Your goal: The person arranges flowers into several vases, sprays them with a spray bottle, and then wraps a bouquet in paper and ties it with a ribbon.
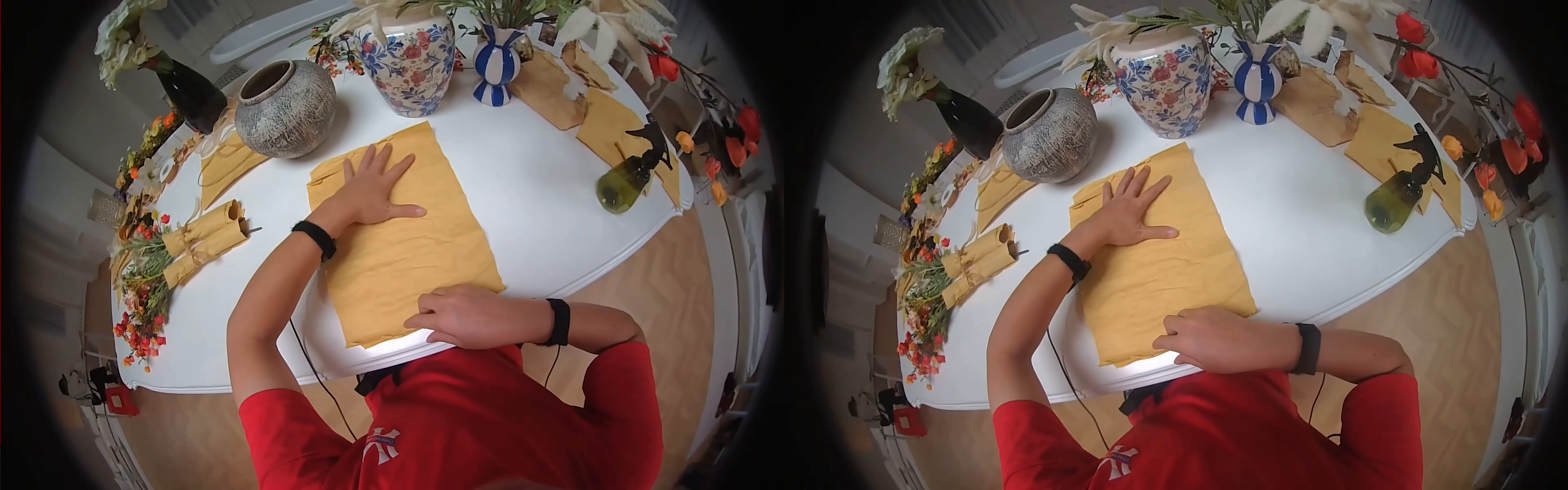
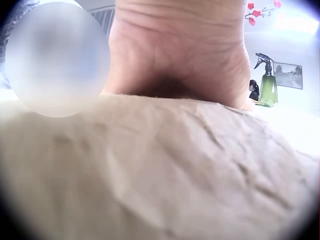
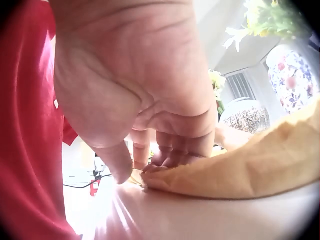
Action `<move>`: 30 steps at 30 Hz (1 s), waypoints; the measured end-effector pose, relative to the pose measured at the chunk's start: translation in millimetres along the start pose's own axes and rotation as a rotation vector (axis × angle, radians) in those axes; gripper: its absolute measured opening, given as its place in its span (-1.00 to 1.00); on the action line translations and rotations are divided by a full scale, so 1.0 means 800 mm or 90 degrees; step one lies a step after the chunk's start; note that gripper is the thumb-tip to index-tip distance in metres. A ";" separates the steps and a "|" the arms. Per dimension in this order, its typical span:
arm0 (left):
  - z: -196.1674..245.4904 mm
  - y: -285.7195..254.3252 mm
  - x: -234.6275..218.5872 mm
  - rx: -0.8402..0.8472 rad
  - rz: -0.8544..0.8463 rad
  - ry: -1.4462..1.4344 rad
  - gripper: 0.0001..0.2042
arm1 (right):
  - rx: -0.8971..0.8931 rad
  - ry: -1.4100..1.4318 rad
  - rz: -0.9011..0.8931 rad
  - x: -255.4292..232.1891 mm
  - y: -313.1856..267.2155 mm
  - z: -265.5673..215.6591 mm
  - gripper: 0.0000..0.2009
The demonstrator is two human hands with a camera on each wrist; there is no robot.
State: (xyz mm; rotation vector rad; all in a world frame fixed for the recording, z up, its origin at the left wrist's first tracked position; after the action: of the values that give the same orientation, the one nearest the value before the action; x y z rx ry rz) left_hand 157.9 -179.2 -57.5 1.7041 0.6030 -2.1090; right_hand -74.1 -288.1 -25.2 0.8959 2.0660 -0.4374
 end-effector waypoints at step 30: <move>0.055 -0.042 -0.054 0.147 0.246 -0.018 -0.27 | 0.226 0.363 0.642 -0.217 -0.025 0.168 -0.18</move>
State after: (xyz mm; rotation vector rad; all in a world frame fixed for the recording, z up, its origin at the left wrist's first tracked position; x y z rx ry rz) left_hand 112.5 -174.0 -4.0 1.7373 0.0107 -1.9735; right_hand 56.4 -456.1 32.3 2.3021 1.6953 0.0302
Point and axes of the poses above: each hand's wrist, its own y-axis towards the middle knuckle, its own x-axis out of the palm, z = x × y, the point moved 5 cm from there along y, towards the middle knuckle, and after that the axes turned 14 degrees about x, right-handed, at the moved point
